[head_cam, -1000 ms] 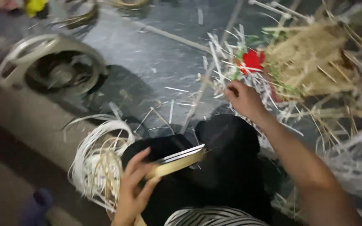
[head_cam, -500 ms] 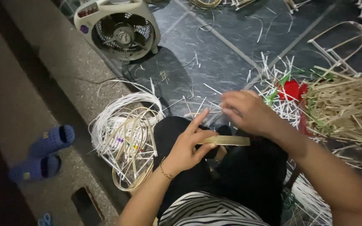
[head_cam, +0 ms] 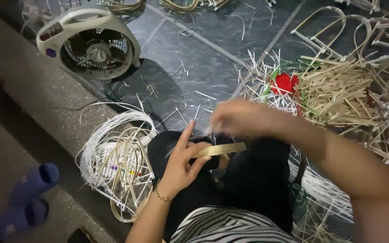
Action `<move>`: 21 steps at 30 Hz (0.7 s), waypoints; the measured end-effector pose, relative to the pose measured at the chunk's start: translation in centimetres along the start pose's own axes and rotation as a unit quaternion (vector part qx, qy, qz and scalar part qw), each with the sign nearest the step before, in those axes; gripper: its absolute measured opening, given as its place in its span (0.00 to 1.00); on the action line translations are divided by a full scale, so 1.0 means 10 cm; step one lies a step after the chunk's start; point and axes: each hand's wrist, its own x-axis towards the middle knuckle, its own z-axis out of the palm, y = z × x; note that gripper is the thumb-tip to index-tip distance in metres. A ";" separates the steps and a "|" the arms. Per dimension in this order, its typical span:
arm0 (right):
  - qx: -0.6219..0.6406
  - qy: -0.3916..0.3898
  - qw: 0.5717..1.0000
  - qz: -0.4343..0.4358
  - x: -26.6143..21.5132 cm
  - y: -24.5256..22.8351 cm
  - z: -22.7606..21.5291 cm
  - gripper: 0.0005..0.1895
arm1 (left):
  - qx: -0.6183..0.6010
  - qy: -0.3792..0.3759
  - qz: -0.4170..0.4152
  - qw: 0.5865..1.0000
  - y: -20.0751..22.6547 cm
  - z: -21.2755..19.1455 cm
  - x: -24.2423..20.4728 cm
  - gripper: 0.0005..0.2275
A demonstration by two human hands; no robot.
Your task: The recorder is wrapping and assembling frame components for bamboo or wicker-style furniture using white strips.
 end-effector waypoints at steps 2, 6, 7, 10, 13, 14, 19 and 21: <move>0.012 -0.026 0.999 -0.040 -0.08 -0.17 0.06 0.11 | -0.010 -0.007 0.001 1.000 -0.04 0.00 -0.04 0.15; -0.128 0.050 0.990 0.034 -0.19 0.56 -0.14 0.12 | -0.030 -0.013 0.001 0.999 -0.06 -0.01 -0.06 0.13; -0.130 0.051 0.990 0.034 -0.41 0.75 -0.30 0.12 | -0.030 -0.012 0.003 0.999 -0.03 -0.03 -0.04 0.13; -0.008 0.184 0.922 0.340 -1.07 1.44 -0.60 0.20 | -0.059 -0.011 -0.024 0.998 0.03 -0.05 0.01 0.13; -0.098 0.253 0.883 0.383 -1.74 2.44 -0.47 0.20 | -0.082 -0.027 -0.063 0.994 0.01 -0.04 0.04 0.13; -0.096 0.261 0.880 0.385 -1.95 2.83 -0.35 0.20 | -0.070 -0.024 -0.051 0.996 -0.01 -0.04 0.03 0.13; 0.094 0.221 0.875 0.421 -2.93 4.25 0.38 0.20 | -0.022 -0.002 -0.009 1.000 -0.12 0.02 0.03 0.13; 0.085 0.246 0.899 0.353 -3.24 4.40 0.40 0.16 | -0.021 0.018 0.001 1.000 -0.10 0.01 0.04 0.13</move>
